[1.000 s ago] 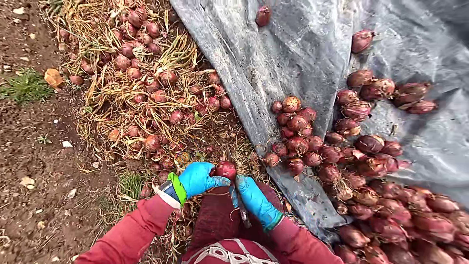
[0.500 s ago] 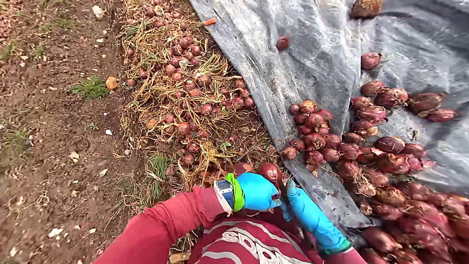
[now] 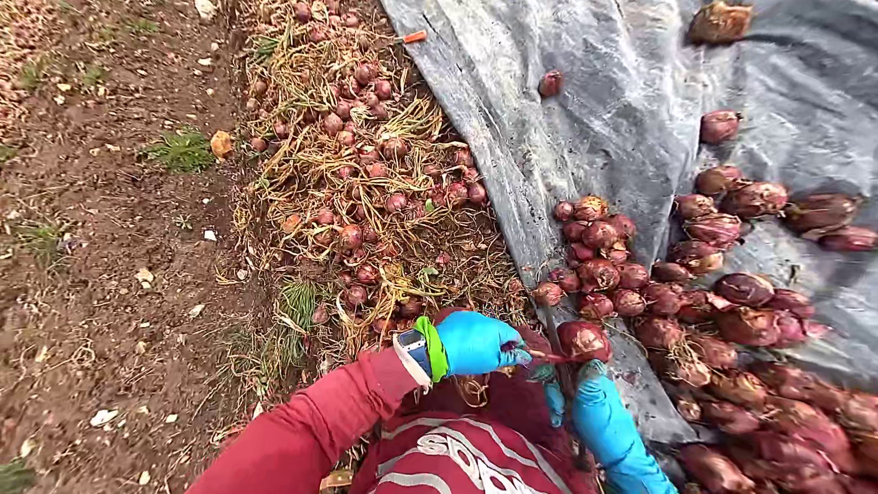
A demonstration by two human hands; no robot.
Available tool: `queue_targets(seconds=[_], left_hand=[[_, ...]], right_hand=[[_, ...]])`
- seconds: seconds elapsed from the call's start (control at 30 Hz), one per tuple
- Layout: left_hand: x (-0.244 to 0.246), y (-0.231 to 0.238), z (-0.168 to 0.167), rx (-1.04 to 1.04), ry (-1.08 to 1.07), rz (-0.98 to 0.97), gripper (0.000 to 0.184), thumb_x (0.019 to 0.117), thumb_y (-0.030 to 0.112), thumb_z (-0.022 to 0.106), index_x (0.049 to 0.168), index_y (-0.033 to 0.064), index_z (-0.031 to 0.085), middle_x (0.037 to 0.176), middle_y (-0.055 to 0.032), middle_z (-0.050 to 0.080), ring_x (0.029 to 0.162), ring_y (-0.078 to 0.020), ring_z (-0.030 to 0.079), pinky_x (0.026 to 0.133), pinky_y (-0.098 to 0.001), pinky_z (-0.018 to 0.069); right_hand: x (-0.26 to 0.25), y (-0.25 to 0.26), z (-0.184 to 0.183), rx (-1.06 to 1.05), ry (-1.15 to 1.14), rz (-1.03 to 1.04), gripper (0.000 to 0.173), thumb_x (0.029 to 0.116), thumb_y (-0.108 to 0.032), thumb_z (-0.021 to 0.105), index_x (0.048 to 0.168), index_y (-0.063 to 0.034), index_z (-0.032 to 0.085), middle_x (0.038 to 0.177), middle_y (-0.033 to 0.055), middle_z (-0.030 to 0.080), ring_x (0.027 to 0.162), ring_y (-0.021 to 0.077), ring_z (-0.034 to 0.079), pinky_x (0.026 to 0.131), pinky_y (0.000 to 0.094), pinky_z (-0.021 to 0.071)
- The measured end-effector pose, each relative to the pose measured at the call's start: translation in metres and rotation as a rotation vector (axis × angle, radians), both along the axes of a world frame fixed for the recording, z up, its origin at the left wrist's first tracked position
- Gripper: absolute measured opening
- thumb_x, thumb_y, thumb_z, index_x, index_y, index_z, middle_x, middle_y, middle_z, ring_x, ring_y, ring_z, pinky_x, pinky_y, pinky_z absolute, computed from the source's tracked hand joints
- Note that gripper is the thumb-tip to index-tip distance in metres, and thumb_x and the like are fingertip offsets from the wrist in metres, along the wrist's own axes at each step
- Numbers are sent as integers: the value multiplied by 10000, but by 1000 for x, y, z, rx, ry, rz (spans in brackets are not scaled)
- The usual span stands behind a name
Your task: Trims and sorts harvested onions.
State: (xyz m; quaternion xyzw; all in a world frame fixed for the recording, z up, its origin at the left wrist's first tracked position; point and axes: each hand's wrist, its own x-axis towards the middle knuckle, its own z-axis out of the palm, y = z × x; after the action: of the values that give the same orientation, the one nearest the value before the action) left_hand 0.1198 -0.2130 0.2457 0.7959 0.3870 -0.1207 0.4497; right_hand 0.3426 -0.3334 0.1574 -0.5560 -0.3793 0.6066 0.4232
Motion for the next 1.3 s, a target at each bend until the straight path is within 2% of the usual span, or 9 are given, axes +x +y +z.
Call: queue_targets(seconds=[0.13, 0.3, 0.43, 0.5, 0.6, 0.73, 0.97, 1.13, 1.3], left_hand=[[-87, 84, -90, 134, 331, 792, 454, 1033, 544, 520, 1193, 174, 729, 1091, -125, 753, 1066, -332, 715, 915, -627, 553], [-143, 146, -210, 211, 577, 1332, 550, 891, 492, 734, 1231, 61, 710, 1194, -224, 712, 1158, -408, 674, 988, -649, 528], [-128, 180, -126, -414, 579, 1256, 506, 1121, 285, 423, 1527, -16, 420, 1584, -245, 423, 1485, -376, 411, 1202, -536, 360], [-133, 164, -210, 219, 587, 1598, 443, 981, 297, 657, 1191, -93, 675, 1152, -317, 696, 1109, -461, 678, 971, -625, 530], [-181, 147, -247, -52, 402, 1673, 742, 816, 296, 878, 1388, -40, 545, 1295, -263, 647, 1243, -412, 610, 1054, -620, 490], [-176, 91, -230, -276, 358, 1470, 566, 854, 418, 851, 1186, -16, 701, 1156, -225, 716, 1114, -382, 673, 993, -612, 520], [-108, 93, -98, -115, 86, 896, 518, 788, 378, 912, 1154, 71, 711, 1006, -93, 761, 970, -214, 738, 915, -494, 604], [-69, 69, -21, -131, 21, 279, 552, 813, 615, 792, 1013, 103, 738, 856, -43, 737, 840, -164, 725, 810, -462, 605], [-68, 50, 21, -19, 273, 119, 599, 814, 681, 769, 1025, 121, 748, 884, -59, 733, 868, -215, 713, 827, -498, 587]], right_hand=[[37, 12, -19, -107, 80, -426, 871, 947, -782, 0, 875, -141, 586, 496, 20, 528, 381, 181, 534, 372, 379, 508], [42, 24, -41, -332, -20, -335, 909, 976, -724, -23, 986, -82, 621, 550, 40, 572, 414, 189, 557, 397, 384, 527], [32, 50, -48, -456, -74, -221, 919, 1001, -683, -23, 1034, -38, 631, 584, 56, 608, 437, 197, 587, 420, 383, 550], [29, 66, -54, -508, -75, -216, 908, 1018, -644, -34, 1062, -23, 628, 586, 75, 608, 434, 213, 586, 413, 391, 545], [22, 91, -66, -567, -68, -190, 892, 1028, -614, -41, 1043, -17, 623, 582, 85, 608, 424, 215, 577, 406, 389, 532], [9, 113, -72, -605, -38, -164, 890, 1024, -645, -30, 928, -28, 604, 571, 98, 594, 420, 228, 566, 405, 398, 527], [-39, 123, -74, -527, 181, 306, 864, 1024, -679, 85, 1131, -51, 670, 607, 56, 583, 458, 183, 557, 456, 359, 530], [-59, 112, -4, -89, 159, 270, 878, 775, -951, 382, 830, -111, 632, 623, 16, 609, 502, 148, 597, 490, 316, 548], [-37, 62, 30, -85, -58, 353, 817, 984, -765, 248, 877, -79, 678, 560, 38, 543, 444, 157, 527, 449, 342, 490]])
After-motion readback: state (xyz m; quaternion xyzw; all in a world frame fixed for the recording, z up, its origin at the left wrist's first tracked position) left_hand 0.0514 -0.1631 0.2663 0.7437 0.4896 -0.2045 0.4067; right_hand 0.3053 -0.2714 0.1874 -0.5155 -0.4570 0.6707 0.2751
